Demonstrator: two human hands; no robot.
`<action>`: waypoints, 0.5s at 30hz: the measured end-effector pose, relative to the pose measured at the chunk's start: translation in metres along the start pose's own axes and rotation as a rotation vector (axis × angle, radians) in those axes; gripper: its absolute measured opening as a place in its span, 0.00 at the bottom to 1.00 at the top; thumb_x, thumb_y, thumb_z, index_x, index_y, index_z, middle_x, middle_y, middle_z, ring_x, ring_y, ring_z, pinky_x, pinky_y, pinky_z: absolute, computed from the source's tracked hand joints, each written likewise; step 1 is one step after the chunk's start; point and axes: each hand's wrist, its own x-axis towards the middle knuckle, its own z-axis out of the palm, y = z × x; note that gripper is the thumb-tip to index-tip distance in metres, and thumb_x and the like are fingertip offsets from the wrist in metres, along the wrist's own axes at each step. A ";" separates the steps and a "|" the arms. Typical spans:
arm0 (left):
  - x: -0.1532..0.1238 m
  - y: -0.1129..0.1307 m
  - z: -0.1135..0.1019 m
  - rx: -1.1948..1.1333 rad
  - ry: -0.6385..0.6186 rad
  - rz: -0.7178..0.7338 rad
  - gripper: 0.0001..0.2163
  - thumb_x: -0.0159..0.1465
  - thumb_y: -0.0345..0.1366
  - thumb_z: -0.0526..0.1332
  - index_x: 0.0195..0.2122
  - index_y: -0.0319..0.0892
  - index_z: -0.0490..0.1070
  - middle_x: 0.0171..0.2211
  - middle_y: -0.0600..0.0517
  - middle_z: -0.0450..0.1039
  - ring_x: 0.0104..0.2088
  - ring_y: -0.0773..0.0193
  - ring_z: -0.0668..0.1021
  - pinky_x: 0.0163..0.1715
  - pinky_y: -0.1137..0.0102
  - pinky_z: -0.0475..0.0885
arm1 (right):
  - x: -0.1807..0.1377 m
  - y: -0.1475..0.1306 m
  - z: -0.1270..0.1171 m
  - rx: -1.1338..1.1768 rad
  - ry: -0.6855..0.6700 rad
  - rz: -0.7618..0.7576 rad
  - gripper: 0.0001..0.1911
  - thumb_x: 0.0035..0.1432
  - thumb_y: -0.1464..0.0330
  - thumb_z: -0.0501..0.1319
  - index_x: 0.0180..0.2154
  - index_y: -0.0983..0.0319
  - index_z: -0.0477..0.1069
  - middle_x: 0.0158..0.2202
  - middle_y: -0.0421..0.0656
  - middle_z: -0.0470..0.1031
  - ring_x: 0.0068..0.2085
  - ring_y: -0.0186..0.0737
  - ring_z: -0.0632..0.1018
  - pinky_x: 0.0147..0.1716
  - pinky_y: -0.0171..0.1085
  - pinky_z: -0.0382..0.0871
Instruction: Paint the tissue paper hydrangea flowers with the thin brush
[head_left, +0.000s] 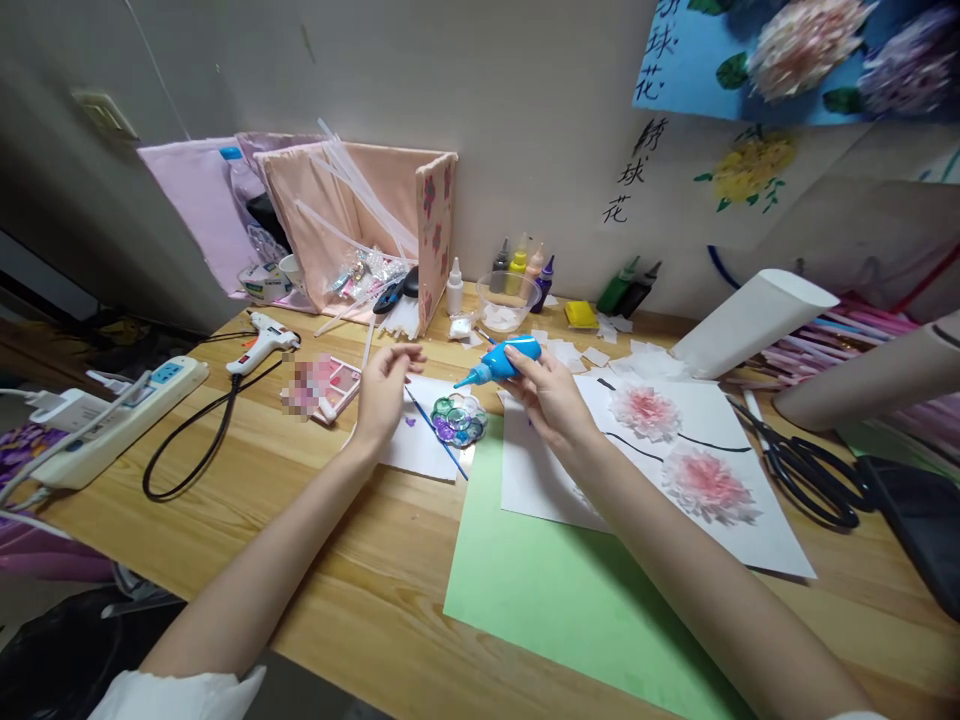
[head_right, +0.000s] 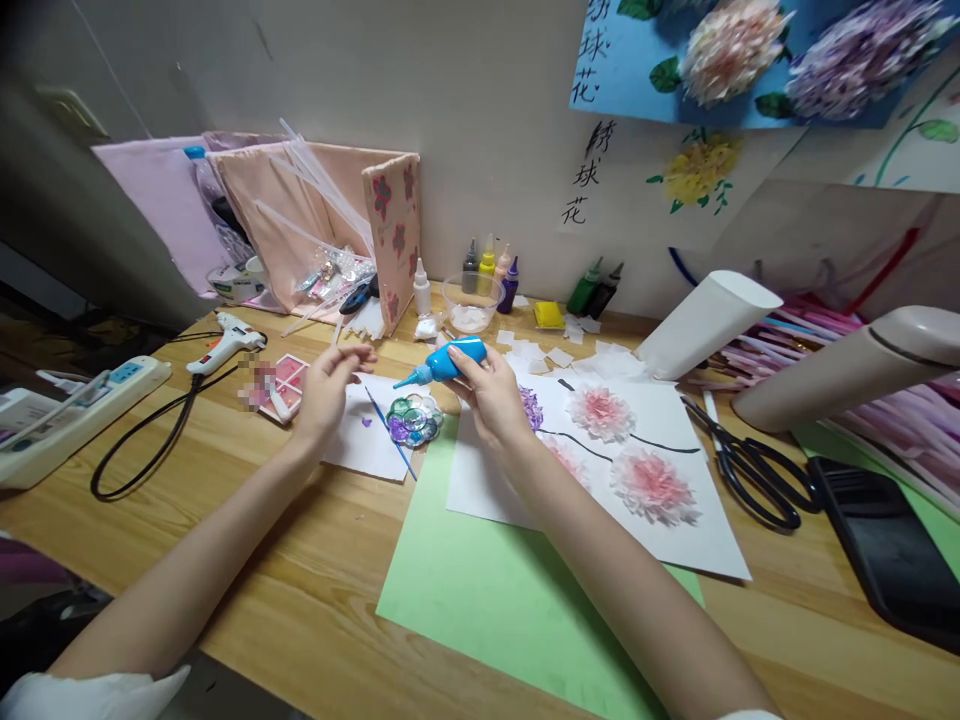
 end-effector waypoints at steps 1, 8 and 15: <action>-0.003 -0.001 0.003 0.006 -0.070 0.001 0.11 0.59 0.40 0.61 0.39 0.39 0.73 0.37 0.47 0.77 0.39 0.60 0.78 0.39 0.69 0.70 | 0.000 0.003 0.000 0.041 0.005 0.027 0.14 0.45 0.62 0.70 0.32 0.60 0.71 0.35 0.40 0.79 0.39 0.37 0.81 0.43 0.39 0.78; -0.033 -0.004 0.023 0.010 -0.407 0.051 0.15 0.58 0.45 0.65 0.44 0.43 0.73 0.44 0.48 0.72 0.45 0.58 0.75 0.44 0.68 0.69 | -0.011 0.027 0.011 0.120 -0.112 0.116 0.12 0.50 0.60 0.67 0.34 0.59 0.72 0.39 0.42 0.80 0.41 0.38 0.80 0.41 0.36 0.79; -0.025 -0.002 0.017 -0.112 -0.377 0.098 0.18 0.62 0.50 0.59 0.46 0.44 0.72 0.45 0.48 0.72 0.45 0.58 0.74 0.49 0.66 0.66 | -0.029 0.010 0.028 0.043 -0.255 0.130 0.18 0.52 0.57 0.64 0.42 0.57 0.68 0.42 0.42 0.77 0.40 0.38 0.80 0.41 0.39 0.78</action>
